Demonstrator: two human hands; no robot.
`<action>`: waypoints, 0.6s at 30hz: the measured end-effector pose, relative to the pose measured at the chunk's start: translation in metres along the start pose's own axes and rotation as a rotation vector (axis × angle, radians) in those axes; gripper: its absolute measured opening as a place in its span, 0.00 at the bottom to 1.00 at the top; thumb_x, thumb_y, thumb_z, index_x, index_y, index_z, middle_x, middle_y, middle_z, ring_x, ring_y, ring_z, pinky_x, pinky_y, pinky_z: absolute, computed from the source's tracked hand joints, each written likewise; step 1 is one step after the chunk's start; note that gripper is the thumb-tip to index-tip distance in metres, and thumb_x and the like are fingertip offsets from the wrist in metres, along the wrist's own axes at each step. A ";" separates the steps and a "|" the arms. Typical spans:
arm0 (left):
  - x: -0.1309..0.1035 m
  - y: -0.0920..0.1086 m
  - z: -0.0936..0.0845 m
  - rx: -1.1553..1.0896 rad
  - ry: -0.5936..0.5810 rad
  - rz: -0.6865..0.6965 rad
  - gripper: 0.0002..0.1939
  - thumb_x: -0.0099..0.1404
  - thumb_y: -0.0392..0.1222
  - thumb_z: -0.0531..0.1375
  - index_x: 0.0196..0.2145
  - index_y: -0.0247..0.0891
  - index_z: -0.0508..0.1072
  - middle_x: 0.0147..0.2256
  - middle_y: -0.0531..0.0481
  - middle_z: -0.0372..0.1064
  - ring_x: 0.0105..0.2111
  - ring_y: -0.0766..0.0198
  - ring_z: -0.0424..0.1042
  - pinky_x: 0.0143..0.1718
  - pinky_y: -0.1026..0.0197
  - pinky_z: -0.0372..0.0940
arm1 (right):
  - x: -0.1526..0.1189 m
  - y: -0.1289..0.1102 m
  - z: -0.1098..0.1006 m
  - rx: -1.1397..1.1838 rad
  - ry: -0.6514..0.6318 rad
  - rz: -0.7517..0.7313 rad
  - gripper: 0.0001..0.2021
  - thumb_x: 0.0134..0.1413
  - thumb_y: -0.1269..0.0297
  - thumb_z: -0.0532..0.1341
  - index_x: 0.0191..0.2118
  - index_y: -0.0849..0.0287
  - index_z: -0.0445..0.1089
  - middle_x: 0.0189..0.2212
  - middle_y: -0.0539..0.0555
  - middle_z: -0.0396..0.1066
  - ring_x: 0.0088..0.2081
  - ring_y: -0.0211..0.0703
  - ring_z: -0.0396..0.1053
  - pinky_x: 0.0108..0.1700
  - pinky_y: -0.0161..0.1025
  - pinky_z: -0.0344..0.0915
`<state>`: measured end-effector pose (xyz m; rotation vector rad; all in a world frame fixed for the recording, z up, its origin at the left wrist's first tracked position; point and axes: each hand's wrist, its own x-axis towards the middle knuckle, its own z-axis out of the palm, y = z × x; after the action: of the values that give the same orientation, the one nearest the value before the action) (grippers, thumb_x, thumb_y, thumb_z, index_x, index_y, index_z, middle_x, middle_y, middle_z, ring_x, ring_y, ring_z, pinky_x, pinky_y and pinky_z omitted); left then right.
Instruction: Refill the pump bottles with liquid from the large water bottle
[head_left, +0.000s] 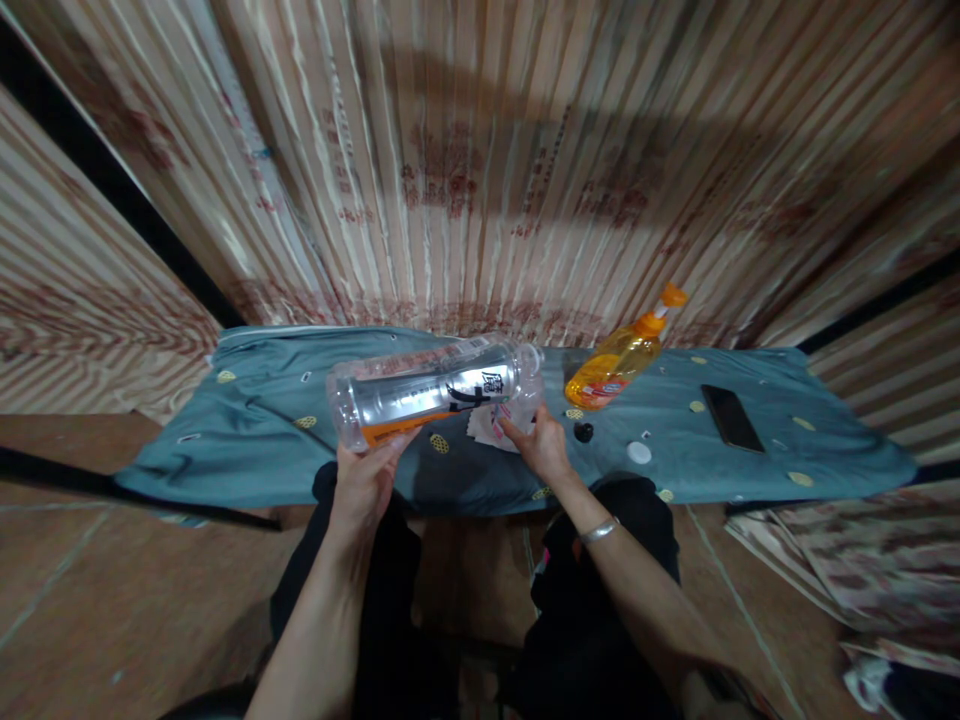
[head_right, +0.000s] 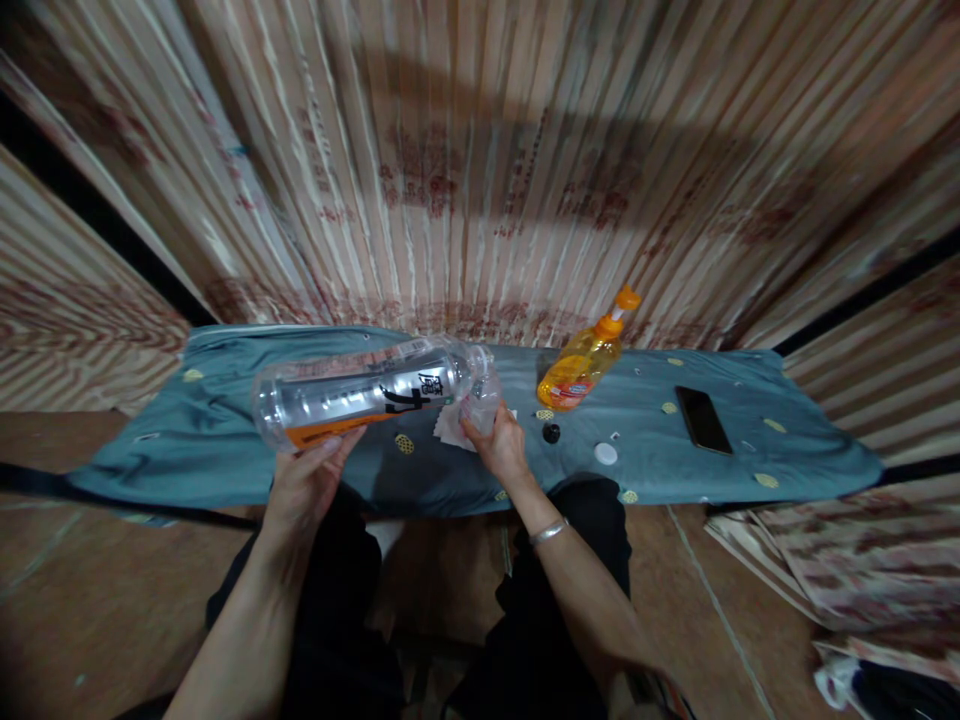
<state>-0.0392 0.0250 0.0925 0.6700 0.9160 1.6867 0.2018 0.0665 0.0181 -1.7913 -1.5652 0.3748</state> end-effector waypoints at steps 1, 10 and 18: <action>0.000 0.000 0.000 0.000 -0.001 0.003 0.26 0.36 0.41 0.78 0.36 0.41 0.79 0.30 0.52 0.81 0.34 0.56 0.81 0.51 0.43 0.75 | 0.000 0.000 0.000 -0.003 -0.002 0.004 0.18 0.53 0.57 0.69 0.46 0.58 0.69 0.39 0.62 0.79 0.42 0.58 0.78 0.43 0.47 0.72; 0.000 0.001 0.000 -0.004 0.004 -0.018 0.29 0.36 0.38 0.77 0.40 0.43 0.79 0.32 0.52 0.81 0.36 0.56 0.81 0.50 0.46 0.76 | 0.001 0.003 0.002 -0.045 0.000 0.004 0.18 0.53 0.55 0.68 0.45 0.59 0.68 0.38 0.63 0.79 0.39 0.58 0.79 0.40 0.47 0.72; 0.000 -0.001 -0.003 0.007 0.001 -0.013 0.27 0.37 0.40 0.78 0.37 0.40 0.79 0.30 0.52 0.81 0.33 0.57 0.81 0.53 0.42 0.74 | 0.002 0.003 -0.001 0.010 -0.004 -0.026 0.20 0.52 0.55 0.68 0.48 0.58 0.68 0.38 0.60 0.79 0.40 0.57 0.79 0.42 0.47 0.73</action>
<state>-0.0414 0.0243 0.0903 0.6670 0.9257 1.6730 0.2048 0.0680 0.0171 -1.7617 -1.5853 0.3740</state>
